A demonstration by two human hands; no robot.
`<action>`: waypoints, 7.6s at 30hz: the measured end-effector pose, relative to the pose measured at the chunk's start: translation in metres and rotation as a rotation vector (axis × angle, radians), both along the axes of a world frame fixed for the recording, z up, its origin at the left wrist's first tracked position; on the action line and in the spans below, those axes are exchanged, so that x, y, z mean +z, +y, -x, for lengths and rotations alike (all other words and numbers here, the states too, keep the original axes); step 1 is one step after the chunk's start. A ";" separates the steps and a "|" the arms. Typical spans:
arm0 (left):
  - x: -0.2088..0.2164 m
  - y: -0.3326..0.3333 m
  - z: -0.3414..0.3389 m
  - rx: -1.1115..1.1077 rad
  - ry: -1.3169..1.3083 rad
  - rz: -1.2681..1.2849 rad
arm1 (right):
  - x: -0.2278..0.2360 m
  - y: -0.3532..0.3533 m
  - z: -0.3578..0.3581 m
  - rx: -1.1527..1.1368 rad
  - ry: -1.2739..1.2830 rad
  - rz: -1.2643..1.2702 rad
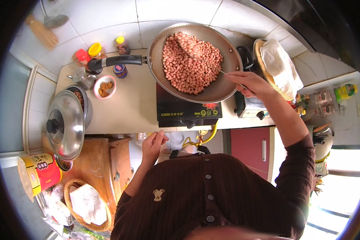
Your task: The person stirs a large quantity of peanuts in a wok on a portable gas stove using a metal spatula. They occasionally pause to touch the peanuts with their hand to check the cooking progress.
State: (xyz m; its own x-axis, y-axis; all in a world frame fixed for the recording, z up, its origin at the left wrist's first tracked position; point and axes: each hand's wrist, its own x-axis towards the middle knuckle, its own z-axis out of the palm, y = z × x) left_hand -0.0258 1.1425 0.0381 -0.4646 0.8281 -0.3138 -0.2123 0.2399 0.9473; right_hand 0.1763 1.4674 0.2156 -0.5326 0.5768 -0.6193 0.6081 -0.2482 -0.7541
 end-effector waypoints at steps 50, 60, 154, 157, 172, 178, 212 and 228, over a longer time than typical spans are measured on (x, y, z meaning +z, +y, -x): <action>-0.005 0.001 -0.008 -0.044 -0.003 0.030 | -0.005 0.010 -0.021 0.490 -0.232 -0.756; -0.005 -0.001 -0.008 -0.032 -0.024 -0.018 | -0.015 0.014 -0.001 -0.067 0.018 -0.039; -0.066 0.000 0.047 -0.804 0.081 0.131 | 0.070 -0.134 -0.028 0.368 -0.671 -1.143; -0.067 -0.001 0.044 -0.762 0.072 0.147 | 0.033 -0.111 -0.009 0.384 -0.571 -1.163; -0.073 -0.004 0.033 -0.681 0.064 0.121 | 0.007 -0.072 -0.017 0.293 -0.648 -1.231; -0.075 0.006 0.032 -0.750 0.105 0.162 | 0.074 -0.131 -0.040 0.379 -0.820 -1.138; -0.075 0.007 0.029 -0.769 0.163 0.183 | 0.089 -0.138 -0.043 0.390 -0.840 -1.161; -0.064 -0.007 0.030 -0.668 0.113 0.161 | -0.038 -0.040 0.024 0.106 -0.464 -1.269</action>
